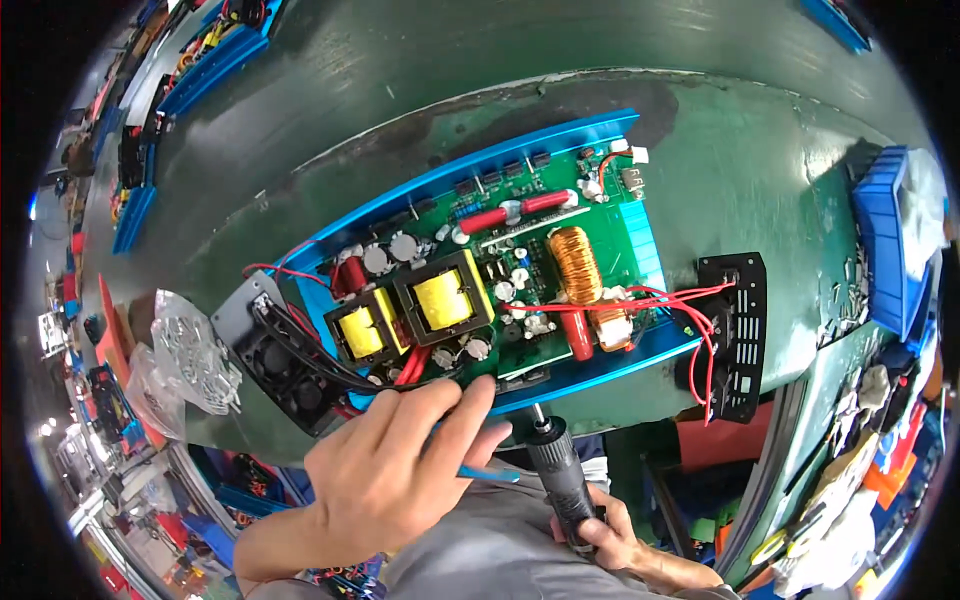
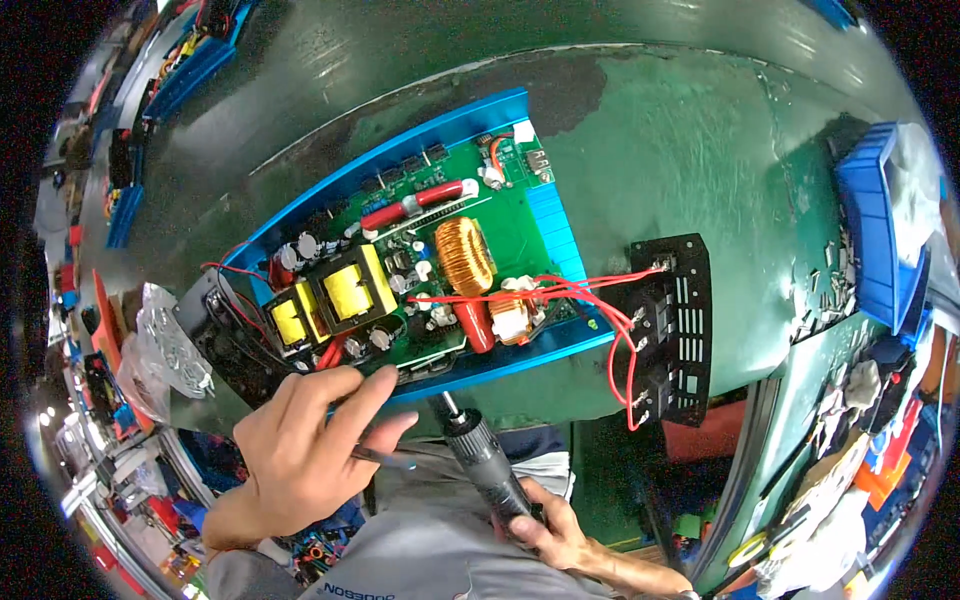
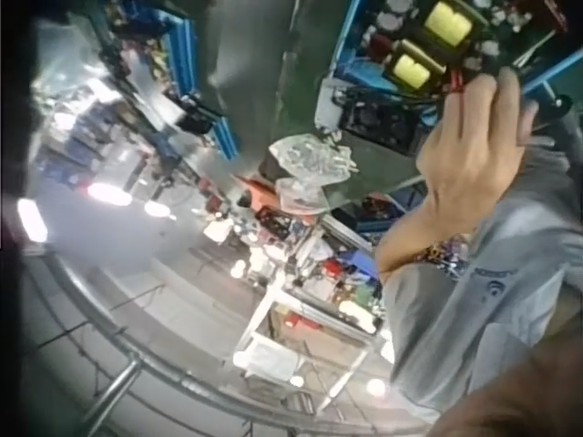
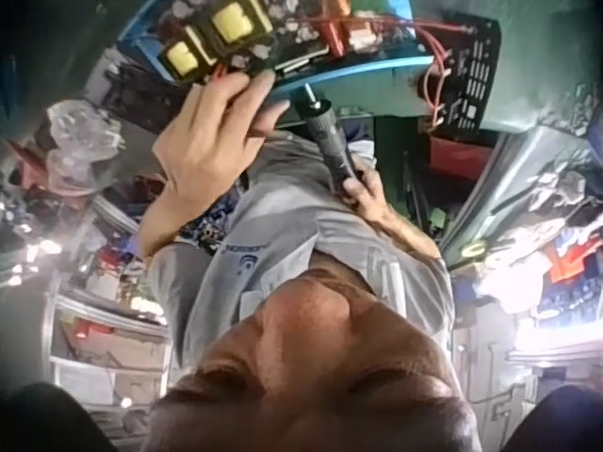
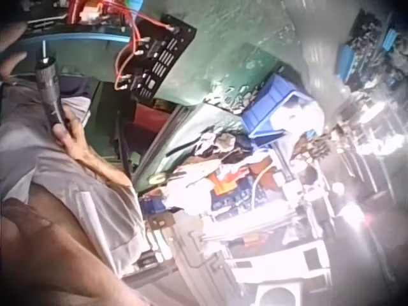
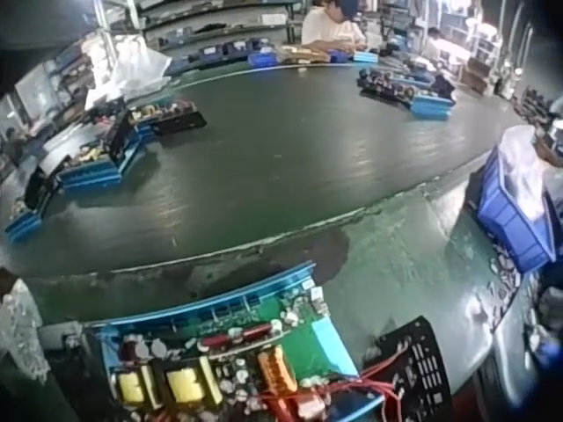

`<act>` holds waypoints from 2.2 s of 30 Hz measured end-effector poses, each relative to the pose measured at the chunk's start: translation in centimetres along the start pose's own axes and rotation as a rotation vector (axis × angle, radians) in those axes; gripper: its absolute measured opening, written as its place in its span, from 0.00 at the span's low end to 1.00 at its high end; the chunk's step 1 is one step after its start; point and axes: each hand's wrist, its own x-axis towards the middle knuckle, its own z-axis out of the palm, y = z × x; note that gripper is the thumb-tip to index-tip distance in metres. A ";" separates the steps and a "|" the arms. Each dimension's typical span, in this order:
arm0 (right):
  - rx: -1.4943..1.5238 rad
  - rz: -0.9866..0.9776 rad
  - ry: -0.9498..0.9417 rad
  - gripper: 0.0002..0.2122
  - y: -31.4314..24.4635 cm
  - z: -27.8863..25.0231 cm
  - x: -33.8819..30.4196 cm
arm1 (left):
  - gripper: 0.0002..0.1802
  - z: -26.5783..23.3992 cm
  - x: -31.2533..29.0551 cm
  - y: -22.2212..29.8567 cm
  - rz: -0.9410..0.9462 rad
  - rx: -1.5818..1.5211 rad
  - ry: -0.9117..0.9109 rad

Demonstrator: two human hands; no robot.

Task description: Assembling electronic component s into a blue housing using an electric screwdrive r on an assembl y line .

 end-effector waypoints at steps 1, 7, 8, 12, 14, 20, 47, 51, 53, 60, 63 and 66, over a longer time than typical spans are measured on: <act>0.059 -0.005 0.000 0.36 0.6 -0.1 0.0 | 0.24 0.2 0.1 0.3 -0.016 0.007 -0.006; 0.046 -0.001 0.039 0.51 0.4 0.9 0.1 | 0.17 1.6 -0.4 -0.5 0.087 0.091 0.025; 0.024 0.003 0.045 0.52 0.2 1.0 0.1 | 0.18 1.6 -0.4 -0.5 0.093 0.096 0.017; 0.002 -0.023 0.088 0.51 0.6 1.2 0.0 | 0.17 1.5 0.1 -0.3 0.105 0.095 -0.007; -0.083 -0.046 0.099 0.50 -0.4 1.3 0.0 | 0.16 1.4 0.2 -0.3 0.119 0.099 -0.017; 0.045 -0.012 0.001 0.45 0.0 1.1 0.2 | 0.23 1.0 0.5 -0.2 0.154 0.041 -0.109; -1.164 -1.018 1.280 0.13 -20.7 -6.6 1.8 | 0.18 -0.6 -12.9 -16.6 -0.598 -0.126 0.561; -1.218 -1.225 1.089 0.11 -20.0 -2.5 1.9 | 0.07 1.2 -13.5 -18.1 -0.582 -0.116 0.568; -1.188 -1.336 0.996 0.12 -18.4 -0.5 0.9 | 0.07 0.9 -13.2 -18.5 -0.515 -0.054 0.548; -1.004 -1.240 0.291 0.16 -14.1 7.1 4.3 | 0.04 -2.1 -9.0 -8.5 -0.498 -0.748 0.496; -0.777 -1.159 0.068 0.17 -14.2 10.6 6.3 | 0.11 -1.2 -7.0 -2.2 -0.397 -1.175 0.351; -0.708 -1.184 0.077 0.11 -14.2 10.8 7.6 | 0.08 0.0 -6.6 -0.7 -0.429 -1.397 0.485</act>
